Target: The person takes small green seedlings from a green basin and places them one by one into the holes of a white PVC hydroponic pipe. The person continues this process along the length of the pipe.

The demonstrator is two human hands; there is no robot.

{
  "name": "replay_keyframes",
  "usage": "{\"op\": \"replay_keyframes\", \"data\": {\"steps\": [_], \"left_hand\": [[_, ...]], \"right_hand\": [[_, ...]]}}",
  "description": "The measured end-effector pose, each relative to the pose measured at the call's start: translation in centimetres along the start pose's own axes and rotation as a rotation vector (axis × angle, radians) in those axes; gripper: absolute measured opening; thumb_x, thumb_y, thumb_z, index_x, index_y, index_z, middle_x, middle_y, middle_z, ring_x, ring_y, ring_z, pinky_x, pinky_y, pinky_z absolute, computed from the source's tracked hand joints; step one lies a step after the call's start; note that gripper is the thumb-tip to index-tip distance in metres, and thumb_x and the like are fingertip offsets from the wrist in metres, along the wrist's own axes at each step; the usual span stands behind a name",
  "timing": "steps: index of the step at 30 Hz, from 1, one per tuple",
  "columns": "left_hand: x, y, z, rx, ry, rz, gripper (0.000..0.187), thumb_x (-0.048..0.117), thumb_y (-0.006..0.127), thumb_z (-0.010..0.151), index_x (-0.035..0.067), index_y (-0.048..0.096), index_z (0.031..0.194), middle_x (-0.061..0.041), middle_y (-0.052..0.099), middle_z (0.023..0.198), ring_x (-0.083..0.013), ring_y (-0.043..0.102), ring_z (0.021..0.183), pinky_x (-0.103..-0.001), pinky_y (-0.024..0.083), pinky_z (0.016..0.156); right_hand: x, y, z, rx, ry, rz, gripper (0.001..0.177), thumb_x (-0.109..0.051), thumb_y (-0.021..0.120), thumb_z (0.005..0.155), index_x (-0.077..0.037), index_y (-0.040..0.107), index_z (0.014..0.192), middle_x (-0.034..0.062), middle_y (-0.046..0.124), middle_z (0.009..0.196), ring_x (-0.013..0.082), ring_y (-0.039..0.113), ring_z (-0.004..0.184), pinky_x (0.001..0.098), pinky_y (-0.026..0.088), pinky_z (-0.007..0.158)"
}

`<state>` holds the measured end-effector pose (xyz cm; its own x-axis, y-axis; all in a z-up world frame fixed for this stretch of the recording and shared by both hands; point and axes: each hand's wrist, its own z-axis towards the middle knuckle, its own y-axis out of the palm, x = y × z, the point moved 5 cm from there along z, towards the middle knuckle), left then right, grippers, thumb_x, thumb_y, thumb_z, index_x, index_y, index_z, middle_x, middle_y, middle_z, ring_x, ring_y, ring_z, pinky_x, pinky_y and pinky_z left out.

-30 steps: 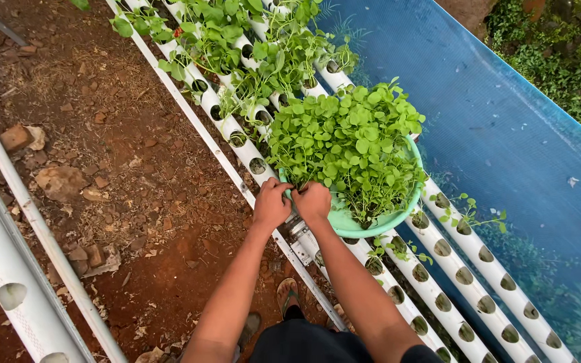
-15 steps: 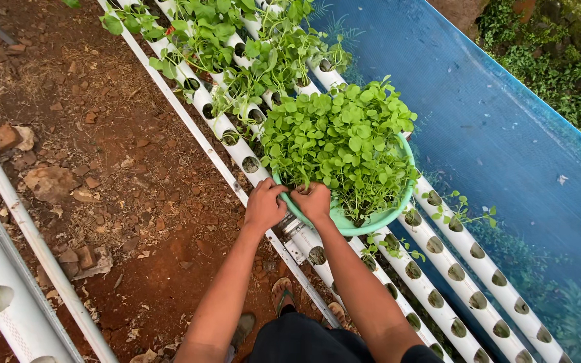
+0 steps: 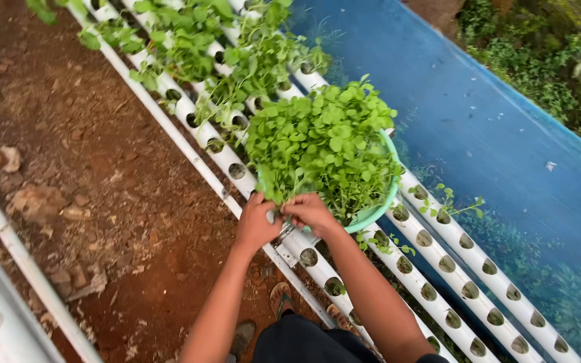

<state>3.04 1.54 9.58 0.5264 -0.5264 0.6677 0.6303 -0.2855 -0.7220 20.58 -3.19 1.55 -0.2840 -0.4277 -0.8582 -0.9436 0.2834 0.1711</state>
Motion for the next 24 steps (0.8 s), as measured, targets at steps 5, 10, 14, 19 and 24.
{"op": "replay_keyframes", "data": {"steps": [5, 10, 14, 19, 24], "left_hand": [[-1.2, 5.2, -1.4, -0.107, 0.080, -0.121, 0.028, 0.010, 0.077, 0.083, 0.015, 0.090, 0.108, -0.006, 0.060, 0.097, -0.0321, 0.069, 0.101, -0.046, 0.060, 0.093], [1.4, 8.8, -1.5, -0.203, 0.175, -0.107, 0.030, 0.013, 0.080, 0.089, 0.019, 0.091, 0.116, -0.002, 0.064, 0.095, -0.0274, 0.070, 0.097, -0.044, 0.061, 0.092], [2.3, 13.9, -1.1, -0.175, 0.259, 0.035, 0.039, 0.024, 0.090, 0.089, 0.016, 0.088, 0.127, -0.004, 0.072, 0.109, -0.0316, 0.074, 0.110, -0.049, 0.063, 0.096], [2.7, 16.8, -0.6, -0.027, 0.344, 0.159, 0.034, 0.025, 0.089, 0.093, 0.018, 0.088, 0.126, -0.003, 0.074, 0.110, -0.0307, 0.076, 0.106, -0.047, 0.063, 0.093], [4.4, 16.6, -0.2, -0.039, 0.366, 0.113, 0.022, 0.032, 0.100, 0.089, 0.023, 0.093, 0.108, 0.002, 0.078, 0.094, -0.0248, 0.079, 0.095, -0.040, 0.065, 0.090]], "right_hand": [[1.5, -4.8, -4.3, -0.162, 0.115, 0.283, 0.001, 0.002, 0.081, 0.093, 0.002, 0.080, 0.094, 0.0223, 0.076, 0.075, 0.0110, 0.060, 0.047, 0.0174, 0.040, 0.037], [4.8, -12.3, -9.2, -0.158, 0.113, 0.536, 0.002, 0.006, 0.078, 0.095, 0.005, 0.077, 0.096, 0.0291, 0.073, 0.077, 0.0146, 0.059, 0.050, 0.0184, 0.042, 0.037], [5.6, -19.3, -14.2, 0.014, -0.066, 0.677, 0.012, 0.010, 0.083, 0.093, 0.004, 0.082, 0.103, 0.0265, 0.071, 0.072, 0.0181, 0.060, 0.047, 0.0218, 0.046, 0.038], [6.4, -29.5, -19.5, 0.403, -0.268, 0.552, 0.013, 0.002, 0.092, 0.094, -0.001, 0.086, 0.105, 0.0165, 0.072, 0.066, 0.0199, 0.066, 0.050, 0.0251, 0.052, 0.043], [9.4, -38.1, -21.5, 0.773, -0.360, 0.251, 0.019, -0.007, 0.098, 0.090, 0.002, 0.089, 0.104, 0.0203, 0.074, 0.063, 0.0209, 0.068, 0.048, 0.0291, 0.053, 0.044]]}}
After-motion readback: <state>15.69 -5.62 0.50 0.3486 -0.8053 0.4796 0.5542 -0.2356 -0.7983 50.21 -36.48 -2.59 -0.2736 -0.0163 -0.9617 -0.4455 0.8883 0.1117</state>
